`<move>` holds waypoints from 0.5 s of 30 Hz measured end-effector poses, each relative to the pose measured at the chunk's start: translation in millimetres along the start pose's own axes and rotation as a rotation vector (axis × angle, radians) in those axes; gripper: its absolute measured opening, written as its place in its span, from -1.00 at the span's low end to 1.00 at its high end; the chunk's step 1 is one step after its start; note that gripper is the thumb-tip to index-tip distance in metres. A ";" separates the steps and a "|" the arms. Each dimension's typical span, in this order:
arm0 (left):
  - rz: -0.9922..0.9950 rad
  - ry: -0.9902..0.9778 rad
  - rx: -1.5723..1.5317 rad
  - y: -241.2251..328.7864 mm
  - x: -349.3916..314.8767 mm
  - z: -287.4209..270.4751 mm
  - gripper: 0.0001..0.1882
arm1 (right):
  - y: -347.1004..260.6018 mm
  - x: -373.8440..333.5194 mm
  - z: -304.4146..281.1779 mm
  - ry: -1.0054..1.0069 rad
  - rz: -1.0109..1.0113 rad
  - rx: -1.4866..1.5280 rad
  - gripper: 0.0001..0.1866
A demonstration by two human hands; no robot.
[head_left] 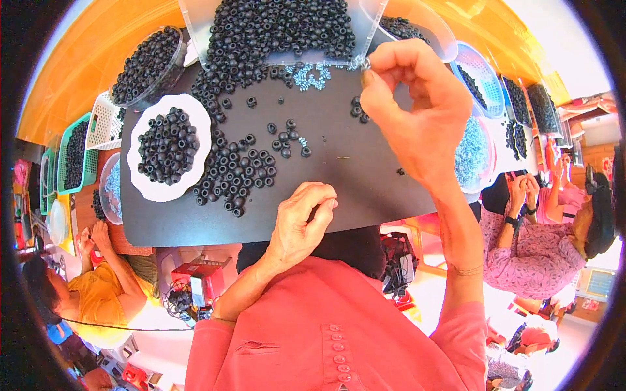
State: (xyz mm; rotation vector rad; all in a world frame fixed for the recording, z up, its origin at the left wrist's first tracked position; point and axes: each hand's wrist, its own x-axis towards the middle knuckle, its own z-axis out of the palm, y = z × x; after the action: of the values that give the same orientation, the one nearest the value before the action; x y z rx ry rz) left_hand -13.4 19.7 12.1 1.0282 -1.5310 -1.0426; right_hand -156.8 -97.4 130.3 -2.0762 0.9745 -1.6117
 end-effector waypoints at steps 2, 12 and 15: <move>0.026 0.011 0.003 -1.6 -2.0 -0.8 -0.92 | 10.6 -24.8 4.2 -0.056 0.073 -0.051 -0.83; 0.001 -0.019 0.025 2.8 2.2 -1.5 -0.92 | 57.5 -105.3 6.2 -0.125 0.454 -0.209 -0.88; 0.015 -0.038 0.031 4.5 3.3 0.8 -0.91 | 58.5 -102.6 2.6 -0.119 0.434 -0.221 -0.90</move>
State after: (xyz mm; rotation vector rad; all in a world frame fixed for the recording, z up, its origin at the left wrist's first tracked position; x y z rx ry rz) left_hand -15.2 17.9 17.1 1.0223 -1.5875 -1.0359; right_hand -185.1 -68.3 19.4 -1.8911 1.4918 -1.1933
